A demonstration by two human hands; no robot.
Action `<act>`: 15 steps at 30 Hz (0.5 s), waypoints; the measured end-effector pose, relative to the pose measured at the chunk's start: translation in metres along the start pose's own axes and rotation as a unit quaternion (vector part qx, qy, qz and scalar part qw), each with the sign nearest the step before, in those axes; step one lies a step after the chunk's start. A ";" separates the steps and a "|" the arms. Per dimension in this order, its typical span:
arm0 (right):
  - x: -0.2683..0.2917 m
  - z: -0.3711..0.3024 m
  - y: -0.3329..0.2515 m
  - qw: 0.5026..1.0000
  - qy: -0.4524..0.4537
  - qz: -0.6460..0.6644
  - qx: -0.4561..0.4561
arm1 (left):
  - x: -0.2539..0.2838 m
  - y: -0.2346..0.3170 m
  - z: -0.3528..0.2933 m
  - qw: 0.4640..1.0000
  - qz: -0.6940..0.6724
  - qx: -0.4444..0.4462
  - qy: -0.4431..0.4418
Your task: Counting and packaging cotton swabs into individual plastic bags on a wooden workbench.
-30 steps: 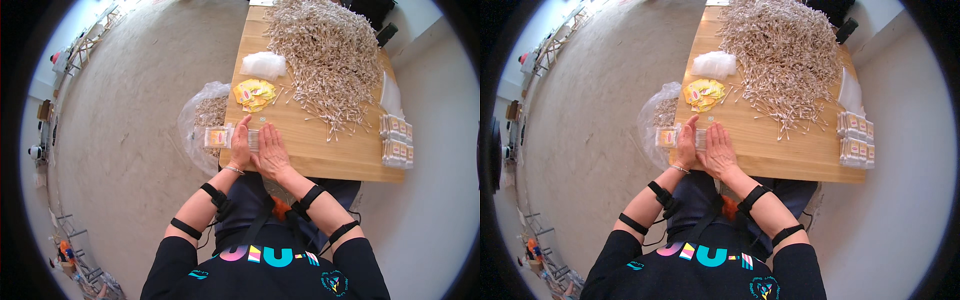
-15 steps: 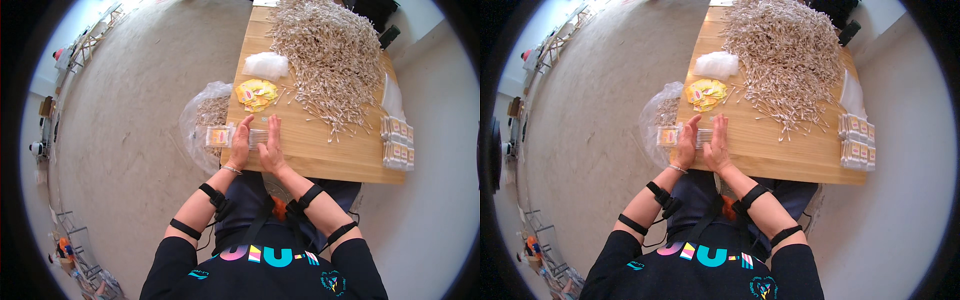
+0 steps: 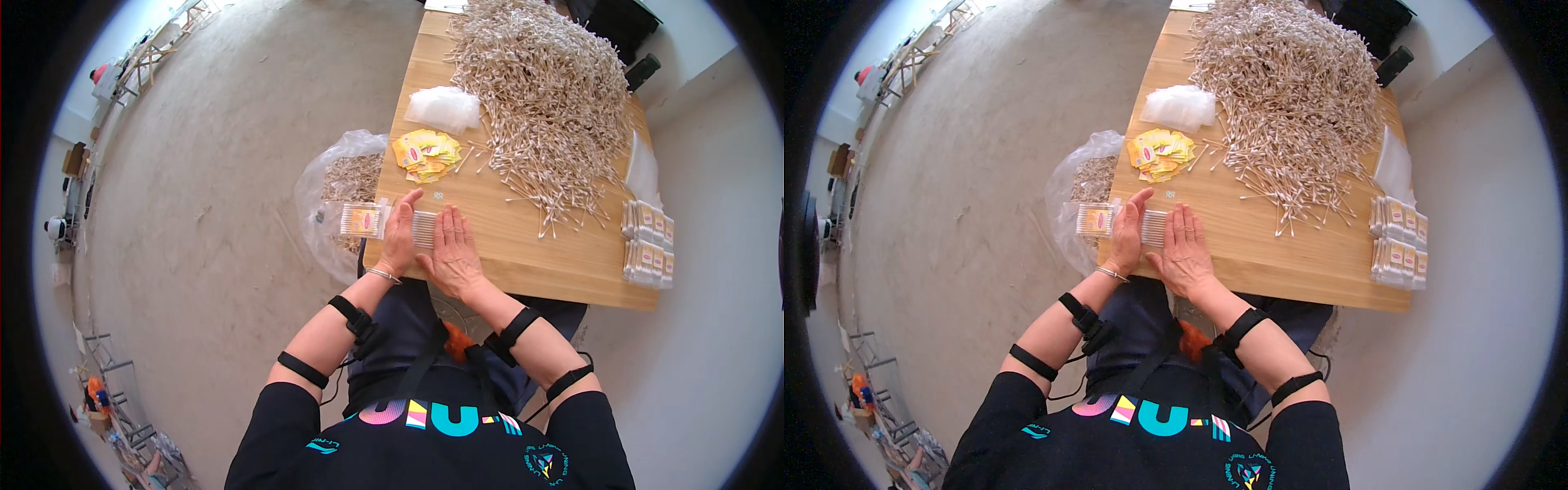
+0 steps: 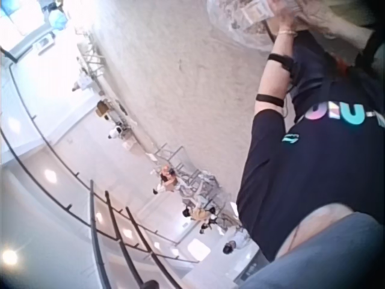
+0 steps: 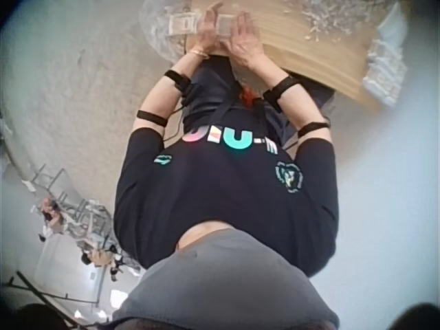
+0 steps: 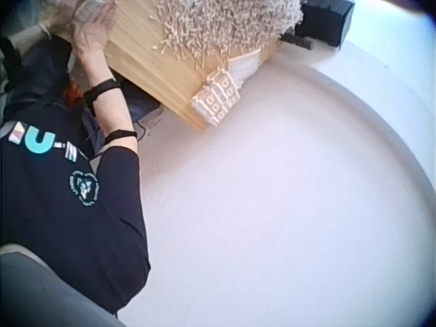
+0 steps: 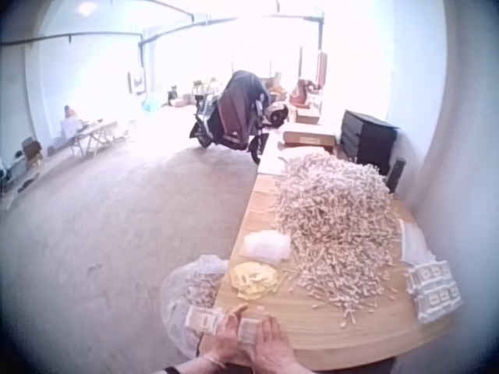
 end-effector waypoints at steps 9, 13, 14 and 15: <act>0.000 0.001 -0.002 0.999 0.038 0.014 -0.025 | 0.000 -0.005 -0.006 0.999 0.033 -0.008 0.004; -0.004 0.001 -0.001 0.999 0.028 0.007 -0.037 | -0.004 -0.004 -0.006 0.998 0.051 -0.017 0.018; -0.004 0.001 -0.002 0.999 0.030 0.013 -0.034 | -0.003 -0.004 -0.006 0.999 0.024 -0.018 0.024; -0.004 0.001 -0.003 0.999 0.033 0.018 -0.031 | -0.001 -0.004 -0.005 0.999 -0.002 -0.019 0.030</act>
Point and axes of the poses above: each hand's wrist, its own z-axis towards the middle knuckle, its own x-axis out of the back of the hand, y = z × x, the point moved 6 cm from there along z, towards the middle knuckle, and after that the axes turned 9 degrees about x, right-handed, at the moved point
